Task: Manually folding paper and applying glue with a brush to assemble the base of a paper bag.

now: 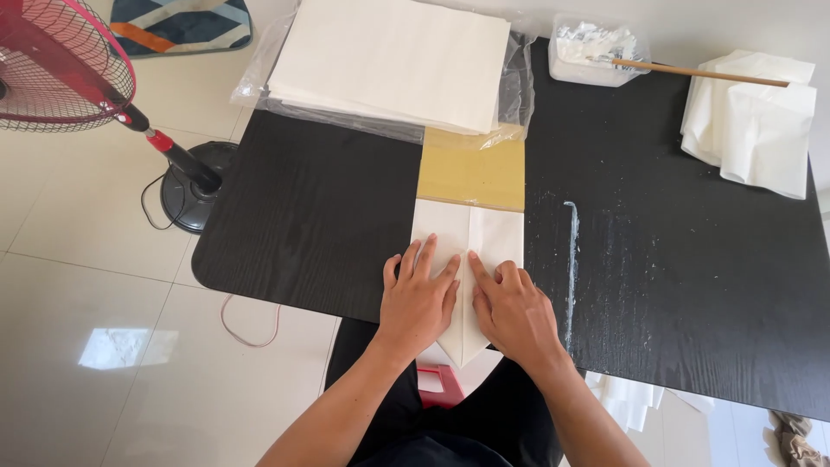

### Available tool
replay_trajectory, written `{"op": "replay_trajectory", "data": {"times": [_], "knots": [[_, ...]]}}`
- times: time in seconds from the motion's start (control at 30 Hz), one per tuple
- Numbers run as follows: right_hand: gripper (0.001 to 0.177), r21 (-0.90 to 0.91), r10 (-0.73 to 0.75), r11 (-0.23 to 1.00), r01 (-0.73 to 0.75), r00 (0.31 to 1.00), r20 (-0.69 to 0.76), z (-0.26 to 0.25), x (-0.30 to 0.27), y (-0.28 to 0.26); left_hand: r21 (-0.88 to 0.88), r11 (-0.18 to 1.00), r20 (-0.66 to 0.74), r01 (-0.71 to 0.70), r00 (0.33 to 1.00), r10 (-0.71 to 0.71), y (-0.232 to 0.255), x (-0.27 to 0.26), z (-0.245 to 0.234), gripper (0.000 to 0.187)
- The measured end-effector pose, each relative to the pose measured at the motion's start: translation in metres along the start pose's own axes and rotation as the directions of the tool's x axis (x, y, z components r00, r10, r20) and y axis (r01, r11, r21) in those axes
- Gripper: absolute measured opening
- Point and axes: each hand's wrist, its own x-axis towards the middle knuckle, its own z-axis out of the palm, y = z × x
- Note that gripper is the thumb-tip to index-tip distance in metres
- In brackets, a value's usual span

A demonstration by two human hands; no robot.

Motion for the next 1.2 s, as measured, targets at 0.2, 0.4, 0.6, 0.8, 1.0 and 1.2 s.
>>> {"op": "replay_trajectory", "data": {"times": [0.2,0.4,0.6,0.8,1.0,1.2], "knots": [[0.051,-0.027,0.034,0.999,-0.033,0.999,0.04,-0.009,0.001,-0.007,-0.004,0.999,0.029,-0.037,0.999,0.037,-0.002,-0.022,-0.011,0.048],[0.052,-0.057,0.024,0.998,-0.022,0.999,0.033,-0.012,0.004,-0.01,0.01,0.998,0.141,-0.067,0.988,0.065,-0.004,-0.019,-0.009,0.058],[0.052,-0.077,0.008,0.997,-0.006,1.0,0.024,-0.012,0.005,-0.01,-0.019,0.997,0.238,-0.08,0.968,0.082,-0.003,-0.017,-0.024,0.069],[0.056,-0.057,-0.048,0.997,0.049,0.999,0.024,-0.006,0.009,-0.002,-0.055,0.995,0.355,-0.089,0.929,0.103,-0.004,-0.017,-0.032,0.078],[0.064,0.177,-0.126,0.972,0.153,0.98,-0.156,0.004,-0.007,0.015,0.146,0.946,0.075,-0.29,0.956,0.282,-0.019,-0.027,0.003,0.074],[0.065,0.142,-0.1,0.982,0.128,0.977,-0.189,0.016,-0.031,0.012,0.123,0.911,0.056,-0.393,0.919,0.389,-0.022,-0.015,-0.008,0.062]]}}
